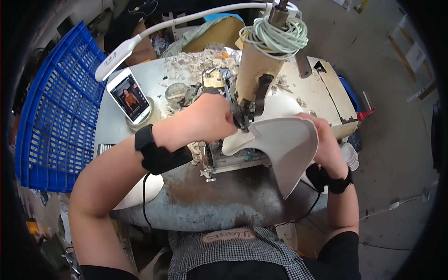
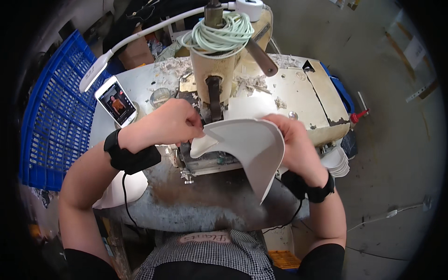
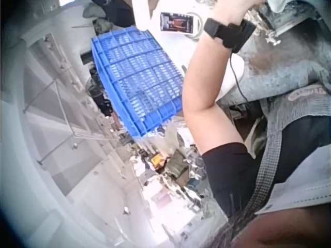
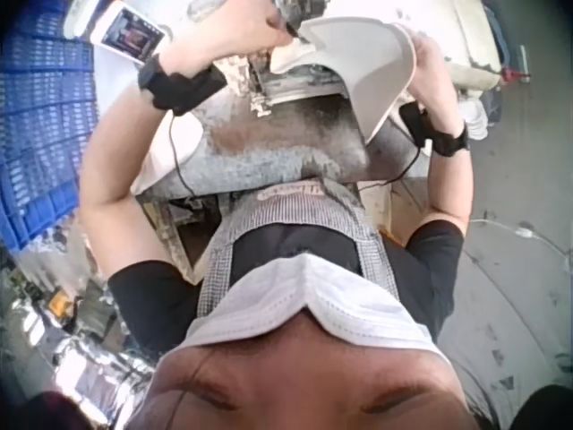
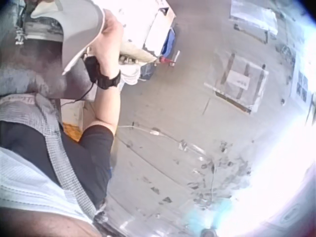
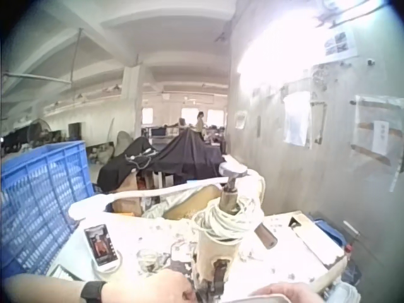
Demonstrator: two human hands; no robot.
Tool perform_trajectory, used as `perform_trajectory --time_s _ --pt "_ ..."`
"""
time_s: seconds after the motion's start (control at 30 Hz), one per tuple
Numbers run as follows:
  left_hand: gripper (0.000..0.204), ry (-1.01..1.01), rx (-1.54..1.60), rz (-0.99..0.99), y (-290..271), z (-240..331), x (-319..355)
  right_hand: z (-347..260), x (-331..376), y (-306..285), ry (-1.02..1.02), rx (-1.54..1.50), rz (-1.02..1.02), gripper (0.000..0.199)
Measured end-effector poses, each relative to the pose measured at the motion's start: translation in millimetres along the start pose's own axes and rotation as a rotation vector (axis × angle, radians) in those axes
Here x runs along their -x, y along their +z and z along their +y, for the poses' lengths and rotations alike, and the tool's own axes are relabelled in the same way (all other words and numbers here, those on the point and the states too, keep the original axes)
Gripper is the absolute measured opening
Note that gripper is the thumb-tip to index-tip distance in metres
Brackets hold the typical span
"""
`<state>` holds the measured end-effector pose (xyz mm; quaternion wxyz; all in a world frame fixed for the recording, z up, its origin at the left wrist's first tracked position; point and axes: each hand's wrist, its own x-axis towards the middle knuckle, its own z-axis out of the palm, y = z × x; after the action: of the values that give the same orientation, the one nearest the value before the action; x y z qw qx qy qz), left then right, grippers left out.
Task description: The person uses a sewing machine to stitch white fabric pieces into mask shapes. They repeatedly pick up a piece, feed it through the machine, and place the finished item into a stack. A smartphone playing a video is visible on the table.
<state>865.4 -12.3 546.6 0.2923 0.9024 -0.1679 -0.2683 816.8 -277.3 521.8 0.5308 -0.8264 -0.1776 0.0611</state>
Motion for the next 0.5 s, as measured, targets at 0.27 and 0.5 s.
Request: perform_trajectory --time_s 0.27,0.5 --pt "0.027 0.006 -0.074 0.004 7.6 6.7 -4.9 -26.0 -26.3 -30.9 0.177 -0.027 -0.162 0.011" --pt "0.073 -0.087 0.436 -0.545 39.9 10.0 21.2 -44.3 12.0 -45.9 -0.131 0.084 -0.025 0.011"
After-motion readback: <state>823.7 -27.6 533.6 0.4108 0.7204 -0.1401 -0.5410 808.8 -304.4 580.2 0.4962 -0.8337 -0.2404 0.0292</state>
